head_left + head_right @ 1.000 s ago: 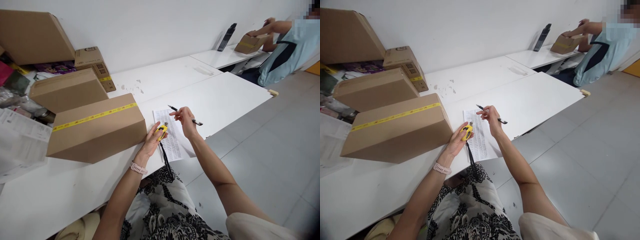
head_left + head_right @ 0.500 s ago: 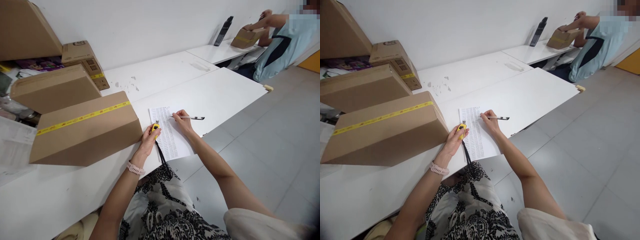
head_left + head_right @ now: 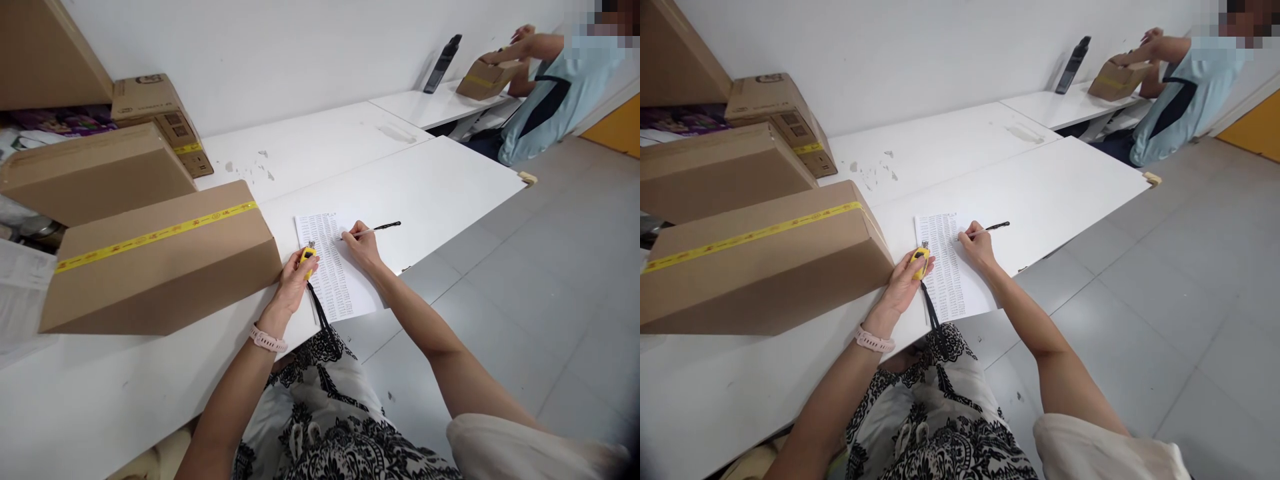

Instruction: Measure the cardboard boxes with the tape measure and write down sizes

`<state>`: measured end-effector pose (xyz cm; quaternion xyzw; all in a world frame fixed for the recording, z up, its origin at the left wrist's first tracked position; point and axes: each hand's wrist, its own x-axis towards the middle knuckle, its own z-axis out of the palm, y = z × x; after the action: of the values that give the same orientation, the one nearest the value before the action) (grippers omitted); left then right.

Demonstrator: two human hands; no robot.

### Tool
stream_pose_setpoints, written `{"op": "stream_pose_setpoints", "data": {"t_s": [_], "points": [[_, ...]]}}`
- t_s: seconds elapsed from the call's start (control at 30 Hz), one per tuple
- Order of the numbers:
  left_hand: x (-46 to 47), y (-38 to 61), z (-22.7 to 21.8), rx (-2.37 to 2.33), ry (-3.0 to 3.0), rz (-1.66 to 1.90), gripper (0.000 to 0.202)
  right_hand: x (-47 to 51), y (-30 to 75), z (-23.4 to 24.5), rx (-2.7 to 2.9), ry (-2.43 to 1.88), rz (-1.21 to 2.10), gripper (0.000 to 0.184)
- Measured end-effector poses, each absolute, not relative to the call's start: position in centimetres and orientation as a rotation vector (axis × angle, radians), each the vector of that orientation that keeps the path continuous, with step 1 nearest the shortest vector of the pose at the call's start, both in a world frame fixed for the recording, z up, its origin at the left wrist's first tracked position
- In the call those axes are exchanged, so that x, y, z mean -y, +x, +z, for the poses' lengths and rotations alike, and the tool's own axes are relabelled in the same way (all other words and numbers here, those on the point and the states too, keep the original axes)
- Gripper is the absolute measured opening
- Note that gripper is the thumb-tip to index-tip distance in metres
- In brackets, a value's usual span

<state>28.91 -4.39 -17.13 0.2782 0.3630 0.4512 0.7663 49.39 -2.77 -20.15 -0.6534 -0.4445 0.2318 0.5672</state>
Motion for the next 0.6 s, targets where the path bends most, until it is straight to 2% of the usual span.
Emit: {"op": "stream_pose_setpoints", "data": {"t_s": [0.6], "points": [[4.34,28.79,-17.14,-0.773,0.629,0.972,0.040,2.68,49.26,-20.40,1.042,-1.563,0.625,0.024]]}}
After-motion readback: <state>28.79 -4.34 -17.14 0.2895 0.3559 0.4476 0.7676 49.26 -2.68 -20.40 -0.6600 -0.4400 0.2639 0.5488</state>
